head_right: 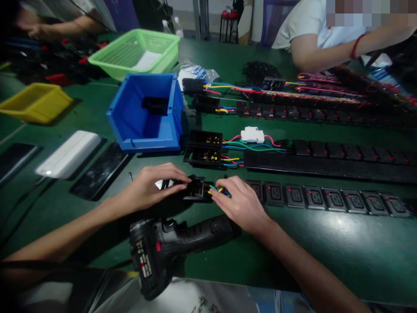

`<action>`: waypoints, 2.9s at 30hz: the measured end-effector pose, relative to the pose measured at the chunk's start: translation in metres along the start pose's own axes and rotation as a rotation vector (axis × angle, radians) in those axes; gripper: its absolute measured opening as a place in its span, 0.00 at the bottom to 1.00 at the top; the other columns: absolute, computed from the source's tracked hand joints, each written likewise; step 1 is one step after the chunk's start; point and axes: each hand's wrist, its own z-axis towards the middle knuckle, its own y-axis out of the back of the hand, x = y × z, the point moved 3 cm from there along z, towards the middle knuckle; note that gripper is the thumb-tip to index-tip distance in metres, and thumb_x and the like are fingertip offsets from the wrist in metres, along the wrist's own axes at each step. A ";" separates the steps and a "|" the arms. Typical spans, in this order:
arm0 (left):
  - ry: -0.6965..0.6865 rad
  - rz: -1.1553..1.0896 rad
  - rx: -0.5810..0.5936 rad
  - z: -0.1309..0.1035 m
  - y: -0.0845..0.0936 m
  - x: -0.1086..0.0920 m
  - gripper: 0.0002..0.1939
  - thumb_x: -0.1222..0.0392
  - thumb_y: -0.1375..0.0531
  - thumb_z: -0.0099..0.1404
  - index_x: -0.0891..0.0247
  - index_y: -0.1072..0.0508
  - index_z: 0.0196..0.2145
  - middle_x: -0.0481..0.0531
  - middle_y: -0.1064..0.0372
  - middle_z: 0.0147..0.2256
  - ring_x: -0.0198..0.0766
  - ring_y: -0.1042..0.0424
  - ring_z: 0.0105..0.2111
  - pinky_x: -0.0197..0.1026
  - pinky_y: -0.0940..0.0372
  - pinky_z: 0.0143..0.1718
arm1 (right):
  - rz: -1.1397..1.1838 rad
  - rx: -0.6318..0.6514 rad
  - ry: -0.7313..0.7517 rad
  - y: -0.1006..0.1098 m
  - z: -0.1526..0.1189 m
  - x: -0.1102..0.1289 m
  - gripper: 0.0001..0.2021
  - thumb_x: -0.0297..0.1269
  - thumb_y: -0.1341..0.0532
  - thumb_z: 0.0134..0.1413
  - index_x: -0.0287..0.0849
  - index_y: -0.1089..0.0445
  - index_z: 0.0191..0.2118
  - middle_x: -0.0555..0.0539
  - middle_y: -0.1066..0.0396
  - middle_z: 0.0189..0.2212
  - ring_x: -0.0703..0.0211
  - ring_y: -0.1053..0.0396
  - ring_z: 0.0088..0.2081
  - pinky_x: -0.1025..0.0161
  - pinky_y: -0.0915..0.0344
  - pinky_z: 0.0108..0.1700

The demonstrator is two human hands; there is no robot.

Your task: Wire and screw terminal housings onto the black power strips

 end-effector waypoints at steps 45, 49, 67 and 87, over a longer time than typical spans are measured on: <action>0.093 0.013 0.020 0.008 -0.007 0.000 0.06 0.60 0.38 0.62 0.62 0.22 0.36 0.51 0.24 0.36 0.38 0.25 0.37 0.38 0.32 0.41 | -0.306 0.130 0.279 -0.008 0.014 0.006 0.06 0.27 0.46 0.62 0.38 0.34 0.34 0.46 0.38 0.29 0.57 0.42 0.35 0.62 0.51 0.25; -0.014 0.191 0.173 0.020 0.001 -0.009 0.07 0.62 0.40 0.63 0.61 0.22 0.37 0.51 0.25 0.36 0.36 0.26 0.35 0.35 0.34 0.38 | -0.300 0.131 0.281 -0.008 0.014 0.006 0.07 0.27 0.46 0.63 0.38 0.34 0.34 0.46 0.38 0.30 0.57 0.42 0.35 0.62 0.50 0.25; -0.039 0.265 0.445 0.044 0.001 -0.018 0.07 0.66 0.41 0.65 0.65 0.22 0.36 0.52 0.27 0.37 0.33 0.28 0.35 0.34 0.35 0.39 | -0.246 0.147 0.260 -0.008 0.011 0.004 0.08 0.27 0.49 0.65 0.38 0.35 0.34 0.45 0.36 0.32 0.56 0.43 0.37 0.63 0.54 0.25; -0.368 0.744 0.476 0.030 -0.003 -0.030 0.11 0.65 0.50 0.71 0.64 0.29 0.36 0.54 0.32 0.36 0.39 0.32 0.36 0.39 0.38 0.37 | -0.276 0.178 0.255 -0.009 0.010 0.004 0.07 0.24 0.49 0.63 0.38 0.37 0.34 0.45 0.37 0.33 0.56 0.43 0.37 0.62 0.51 0.25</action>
